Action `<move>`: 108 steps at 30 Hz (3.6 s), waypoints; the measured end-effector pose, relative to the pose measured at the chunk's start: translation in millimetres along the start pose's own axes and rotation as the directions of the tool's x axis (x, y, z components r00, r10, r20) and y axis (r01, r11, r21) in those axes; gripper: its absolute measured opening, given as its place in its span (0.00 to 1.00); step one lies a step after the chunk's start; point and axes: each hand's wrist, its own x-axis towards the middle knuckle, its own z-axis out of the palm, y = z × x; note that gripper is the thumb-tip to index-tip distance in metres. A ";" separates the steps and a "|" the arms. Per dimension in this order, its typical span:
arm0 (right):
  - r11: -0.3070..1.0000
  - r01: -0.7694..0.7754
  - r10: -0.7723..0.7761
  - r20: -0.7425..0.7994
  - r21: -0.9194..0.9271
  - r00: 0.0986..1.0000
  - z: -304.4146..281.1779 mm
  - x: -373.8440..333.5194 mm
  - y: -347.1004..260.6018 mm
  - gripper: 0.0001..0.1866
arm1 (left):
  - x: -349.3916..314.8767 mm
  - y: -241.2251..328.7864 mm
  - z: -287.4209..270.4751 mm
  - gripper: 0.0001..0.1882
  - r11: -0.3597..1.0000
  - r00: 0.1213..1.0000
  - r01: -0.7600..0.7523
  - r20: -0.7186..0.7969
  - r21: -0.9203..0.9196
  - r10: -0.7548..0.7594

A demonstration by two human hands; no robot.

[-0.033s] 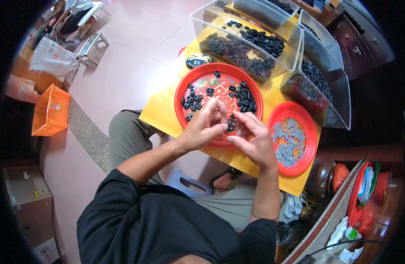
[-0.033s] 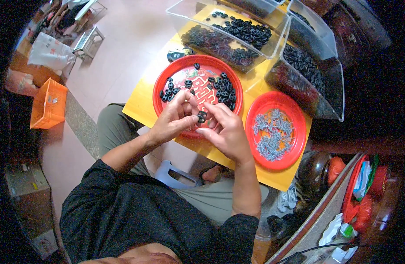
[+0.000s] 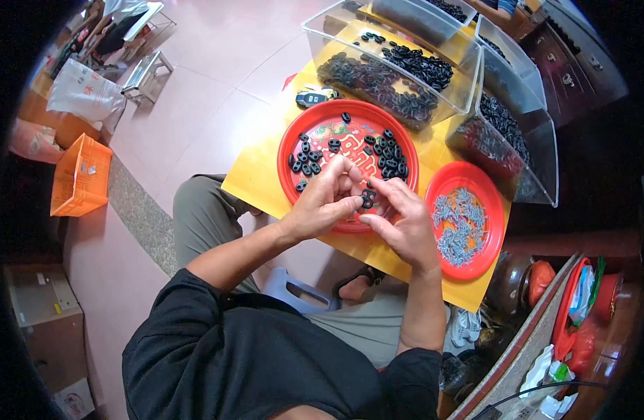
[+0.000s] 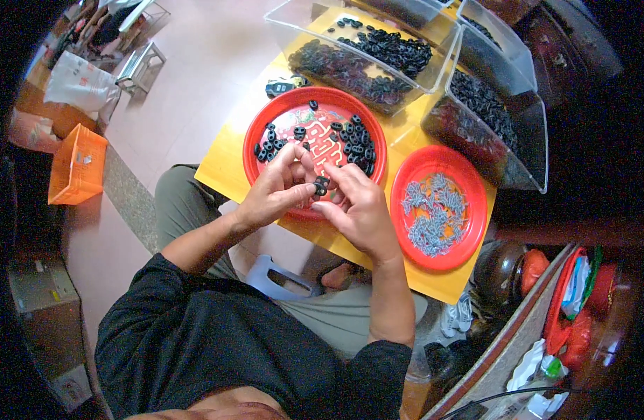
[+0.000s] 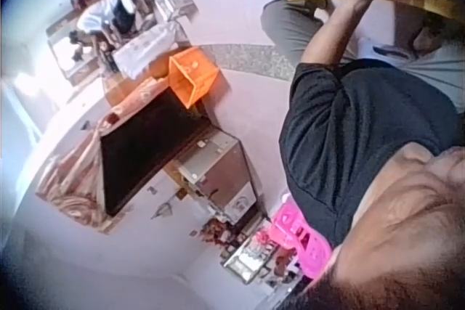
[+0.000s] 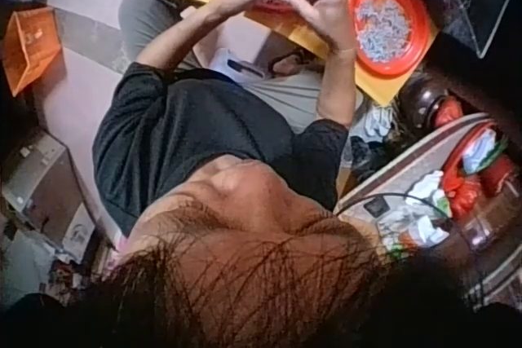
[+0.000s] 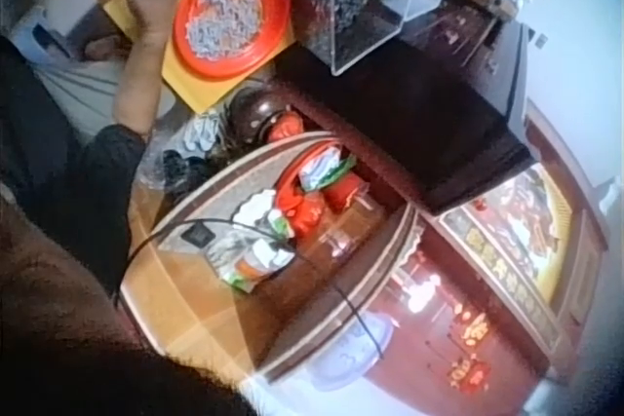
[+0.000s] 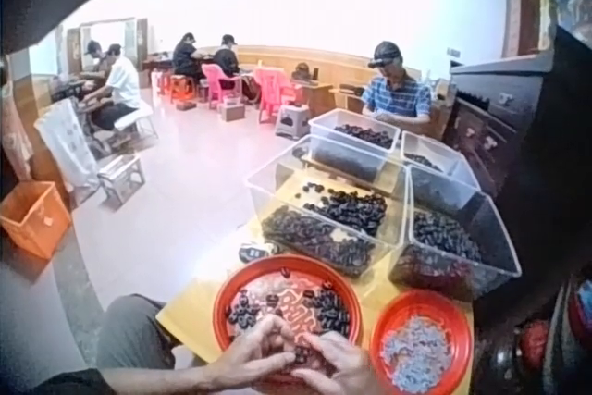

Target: The person assembles plastic cord locks by hand, picking up plastic components from a tray and fitting them together.

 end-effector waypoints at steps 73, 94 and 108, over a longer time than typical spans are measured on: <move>0.901 -0.207 0.310 -0.231 0.382 0.922 8.6 -6.0 11.3 0.02 | 1.4 -3.5 4.2 0.12 0.994 0.994 0.094 0.067 -0.052 -0.090; 0.890 -0.213 0.292 -0.145 0.403 0.945 6.1 -3.2 6.6 0.06 | -1.2 -1.7 -2.0 0.23 0.742 0.946 -0.306 0.102 0.597 0.308; 0.993 0.108 -0.109 -0.014 -0.052 0.994 7.5 4.4 15.6 0.02 | -1.9 7.1 -8.0 0.23 0.737 0.966 -0.254 0.120 0.627 0.230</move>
